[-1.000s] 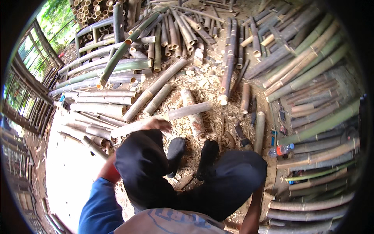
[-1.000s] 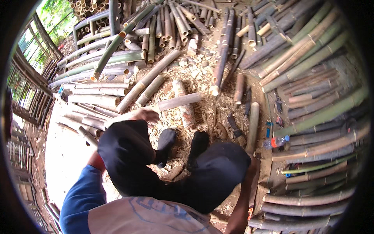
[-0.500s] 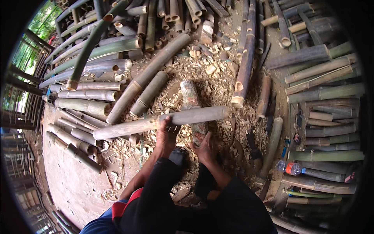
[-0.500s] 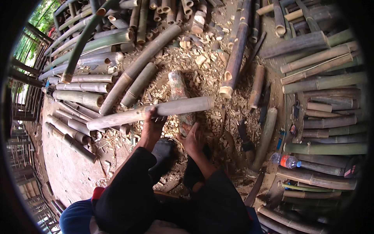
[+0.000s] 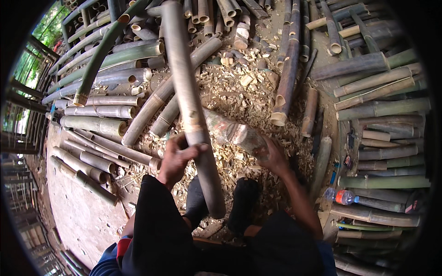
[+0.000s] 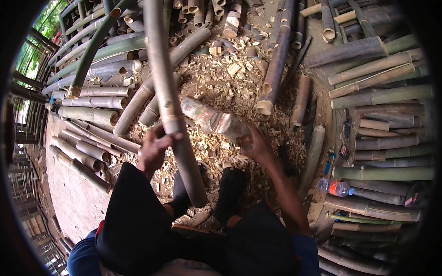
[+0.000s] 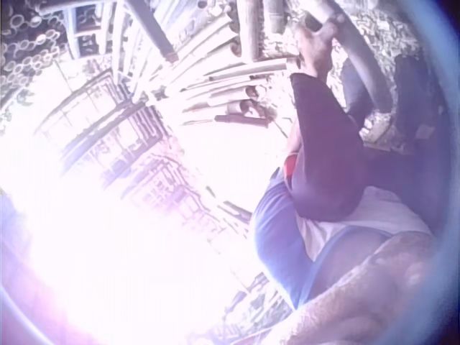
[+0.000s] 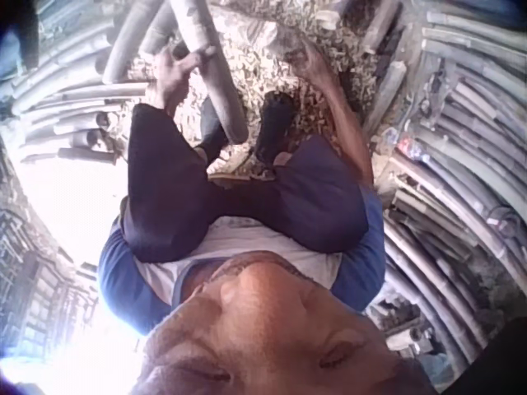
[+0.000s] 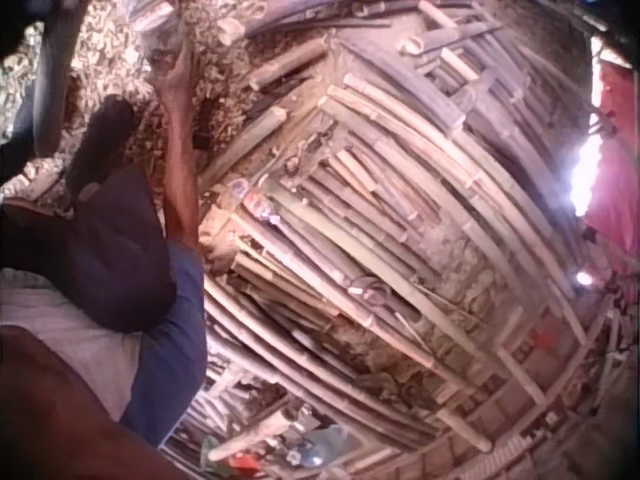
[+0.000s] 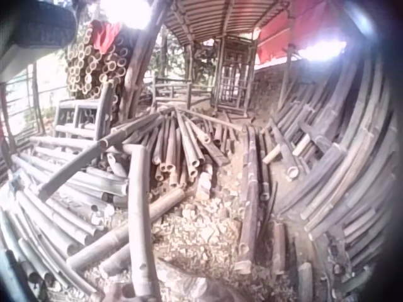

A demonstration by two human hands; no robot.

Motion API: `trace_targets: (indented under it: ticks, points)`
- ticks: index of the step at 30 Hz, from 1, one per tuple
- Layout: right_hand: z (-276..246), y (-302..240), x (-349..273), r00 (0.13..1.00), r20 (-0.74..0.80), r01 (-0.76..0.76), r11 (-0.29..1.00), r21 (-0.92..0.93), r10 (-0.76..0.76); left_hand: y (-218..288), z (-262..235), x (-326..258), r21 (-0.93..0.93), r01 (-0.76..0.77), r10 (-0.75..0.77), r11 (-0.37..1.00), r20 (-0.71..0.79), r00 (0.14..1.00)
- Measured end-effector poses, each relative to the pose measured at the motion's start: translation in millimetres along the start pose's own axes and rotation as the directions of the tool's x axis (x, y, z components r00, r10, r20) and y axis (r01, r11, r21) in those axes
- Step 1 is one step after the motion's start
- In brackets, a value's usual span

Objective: The person uses a hand saw to cut through sections of bamboo, then uses a small blade to split a section and peel away material from the interior.

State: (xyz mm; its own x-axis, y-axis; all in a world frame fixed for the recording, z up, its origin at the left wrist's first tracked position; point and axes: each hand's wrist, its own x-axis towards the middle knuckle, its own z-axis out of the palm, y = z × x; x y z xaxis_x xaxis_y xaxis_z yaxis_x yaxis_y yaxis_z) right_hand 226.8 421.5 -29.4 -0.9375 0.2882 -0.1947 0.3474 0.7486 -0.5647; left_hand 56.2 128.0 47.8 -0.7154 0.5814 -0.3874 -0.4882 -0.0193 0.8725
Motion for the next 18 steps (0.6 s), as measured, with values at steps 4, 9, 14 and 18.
trace_targets:
  ticks: [4,9,14,18]
  points:
    - [19.8,12.8,39.7,0.995,0.054,0.09,0.992,-0.084,-0.085,-65.1,12.9,11.9,-0.073,0.043,-0.03,0.996,0.165,0.986]
    - [18.0,18.1,54.7,0.994,0.101,0.039,0.996,-0.077,-0.031,-127.3,15.4,41.0,-0.037,-0.004,0.014,0.999,0.292,0.956]
    - [19.2,12.6,53.0,0.993,0.096,-0.044,0.983,-0.176,0.061,-121.1,17.0,49.3,0.211,0.025,-0.082,0.977,0.265,0.961]
    - [24.6,31.1,48.7,0.992,0.093,-0.073,0.982,-0.176,0.091,-114.9,24.6,52.3,0.227,0.045,-0.114,0.973,0.301,0.947]
